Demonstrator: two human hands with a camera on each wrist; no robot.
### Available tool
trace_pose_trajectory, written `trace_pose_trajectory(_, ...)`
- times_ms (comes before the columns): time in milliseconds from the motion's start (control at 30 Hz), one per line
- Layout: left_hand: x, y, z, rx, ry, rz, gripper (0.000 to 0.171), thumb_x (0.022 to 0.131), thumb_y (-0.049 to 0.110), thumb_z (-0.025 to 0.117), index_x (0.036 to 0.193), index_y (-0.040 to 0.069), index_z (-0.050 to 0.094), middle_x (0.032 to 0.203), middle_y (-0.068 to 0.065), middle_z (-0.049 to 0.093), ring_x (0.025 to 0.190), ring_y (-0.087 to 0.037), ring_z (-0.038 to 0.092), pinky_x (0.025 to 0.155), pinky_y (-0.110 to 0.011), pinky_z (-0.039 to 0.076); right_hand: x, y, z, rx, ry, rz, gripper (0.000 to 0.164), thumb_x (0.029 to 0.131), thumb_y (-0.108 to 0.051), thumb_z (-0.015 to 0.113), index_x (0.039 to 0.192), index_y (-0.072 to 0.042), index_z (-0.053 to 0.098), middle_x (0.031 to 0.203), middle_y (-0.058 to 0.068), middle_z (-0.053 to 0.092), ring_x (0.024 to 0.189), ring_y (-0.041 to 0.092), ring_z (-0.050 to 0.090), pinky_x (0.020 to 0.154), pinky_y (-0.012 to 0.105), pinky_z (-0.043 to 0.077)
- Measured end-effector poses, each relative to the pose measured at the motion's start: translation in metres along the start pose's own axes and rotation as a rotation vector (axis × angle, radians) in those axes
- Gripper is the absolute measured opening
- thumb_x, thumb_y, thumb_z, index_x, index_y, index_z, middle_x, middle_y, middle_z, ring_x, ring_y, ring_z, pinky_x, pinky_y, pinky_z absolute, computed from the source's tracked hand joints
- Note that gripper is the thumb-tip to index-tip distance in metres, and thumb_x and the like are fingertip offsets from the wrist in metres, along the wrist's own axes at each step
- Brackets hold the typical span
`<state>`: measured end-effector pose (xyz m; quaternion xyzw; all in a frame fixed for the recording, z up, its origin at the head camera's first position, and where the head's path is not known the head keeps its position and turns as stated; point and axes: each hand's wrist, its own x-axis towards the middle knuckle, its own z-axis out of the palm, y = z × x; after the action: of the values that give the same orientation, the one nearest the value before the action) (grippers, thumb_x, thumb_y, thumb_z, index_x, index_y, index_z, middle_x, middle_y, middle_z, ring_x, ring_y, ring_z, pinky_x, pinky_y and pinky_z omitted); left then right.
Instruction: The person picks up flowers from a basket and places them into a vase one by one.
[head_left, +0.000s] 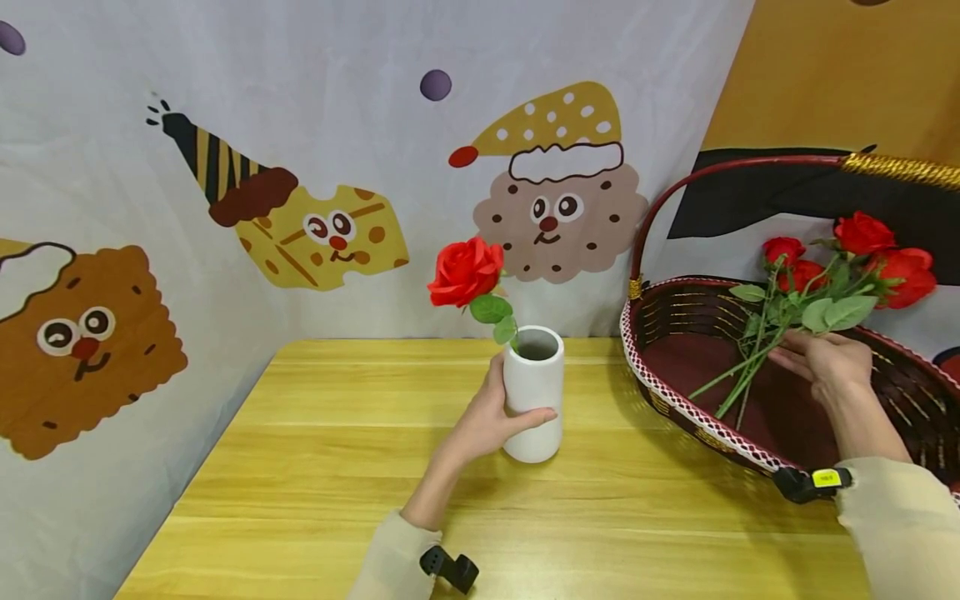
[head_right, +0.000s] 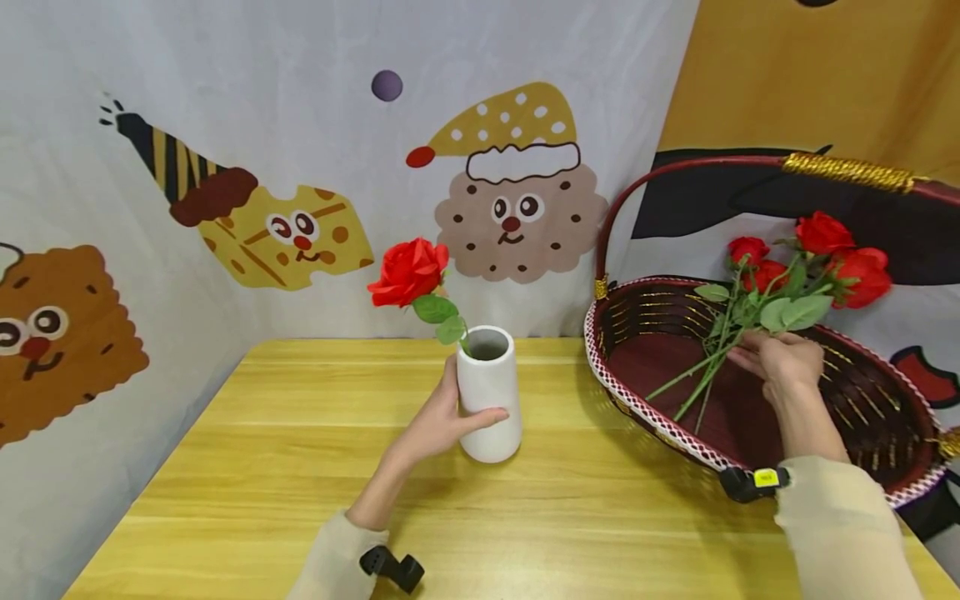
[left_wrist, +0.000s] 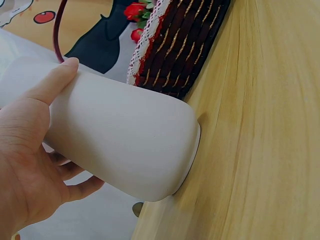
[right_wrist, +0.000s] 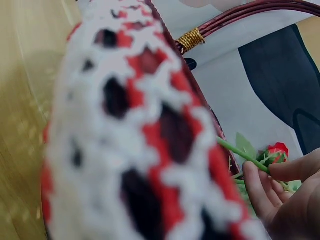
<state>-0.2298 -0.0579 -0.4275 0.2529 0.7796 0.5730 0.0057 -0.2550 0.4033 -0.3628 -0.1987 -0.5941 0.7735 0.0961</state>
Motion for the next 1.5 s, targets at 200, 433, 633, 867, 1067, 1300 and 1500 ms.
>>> trace_pose_trajectory(200,0.001,0.001,0.000,0.011,-0.001,0.005,0.096,0.086,0.032,0.083,0.156,0.022,0.018,0.142,0.003,0.045,0.124,-0.018,0.052,0.106,-0.045,0.042,-0.005,-0.003,0.002,0.085,0.013,-0.015,0.038,0.100,-0.003,0.057,0.068,-0.014,0.074,0.066,0.004,0.070,0.057,0.020,0.072,0.053,0.032,0.058)
trace_pose_trajectory(433,0.001,0.001,0.000,0.002,-0.001,0.007,0.097,0.086,0.031,0.084,0.156,0.023,0.017,0.142,0.003,0.045,0.124,-0.018,0.052,0.106,-0.045,0.041,-0.011,-0.007,0.008,0.130,-0.006,-0.033,0.028,0.098,0.000,0.061,0.074,-0.010,0.073,0.069,0.006,0.071,0.059,0.021,0.072,0.053,0.034,0.058)
trace_pose_trajectory(633,0.000,0.001,0.000,-0.001,0.002,0.005,0.097,0.086,0.031,0.083,0.156,0.023,0.017,0.142,0.002,0.045,0.124,-0.017,0.052,0.105,-0.045,0.041,-0.018,-0.013,0.016,0.174,-0.007,-0.073,0.014,0.093,0.003,0.068,0.084,-0.008,0.070,0.072,0.006,0.071,0.061,0.021,0.073,0.054,0.035,0.059)
trace_pose_trajectory(867,0.001,0.000,0.000,-0.001,0.002,0.003,0.096,0.086,0.032,0.083,0.156,0.023,0.018,0.142,0.002,0.045,0.124,-0.018,0.052,0.105,-0.045,0.042,-0.028,-0.020,0.021,0.210,0.002,-0.112,0.008,0.092,0.000,0.071,0.092,-0.007,0.067,0.074,0.005,0.071,0.063,0.020,0.073,0.054,0.033,0.058)
trace_pose_trajectory(1067,0.000,0.001,0.000,-0.007,0.001,-0.005,0.095,0.086,0.032,0.083,0.155,0.024,0.018,0.141,0.004,0.045,0.124,-0.017,0.051,0.105,-0.045,0.042,-0.031,-0.025,0.025,0.246,-0.012,-0.144,0.010,0.091,0.003,0.070,0.093,-0.006,0.066,0.076,0.006,0.072,0.063,0.022,0.073,0.054,0.034,0.058)
trace_pose_trajectory(1300,-0.001,0.000,0.000,-0.018,0.001,-0.006,0.094,0.087,0.031,0.082,0.156,0.024,0.019,0.140,0.002,0.046,0.123,-0.017,0.052,0.105,-0.046,0.041,-0.038,-0.027,0.031,0.207,-0.020,-0.181,0.017,0.084,-0.006,0.081,0.095,-0.007,0.068,0.079,0.005,0.073,0.066,0.019,0.074,0.056,0.033,0.059)
trace_pose_trajectory(1500,0.000,0.000,0.000,0.000,0.001,-0.009,0.096,0.086,0.032,0.083,0.156,0.024,0.018,0.141,0.003,0.045,0.124,-0.017,0.051,0.105,-0.044,0.041,-0.047,-0.029,0.041,0.230,-0.047,-0.217,0.012,0.086,-0.003,0.078,0.095,-0.006,0.070,0.081,0.005,0.072,0.065,0.019,0.073,0.056,0.032,0.058)
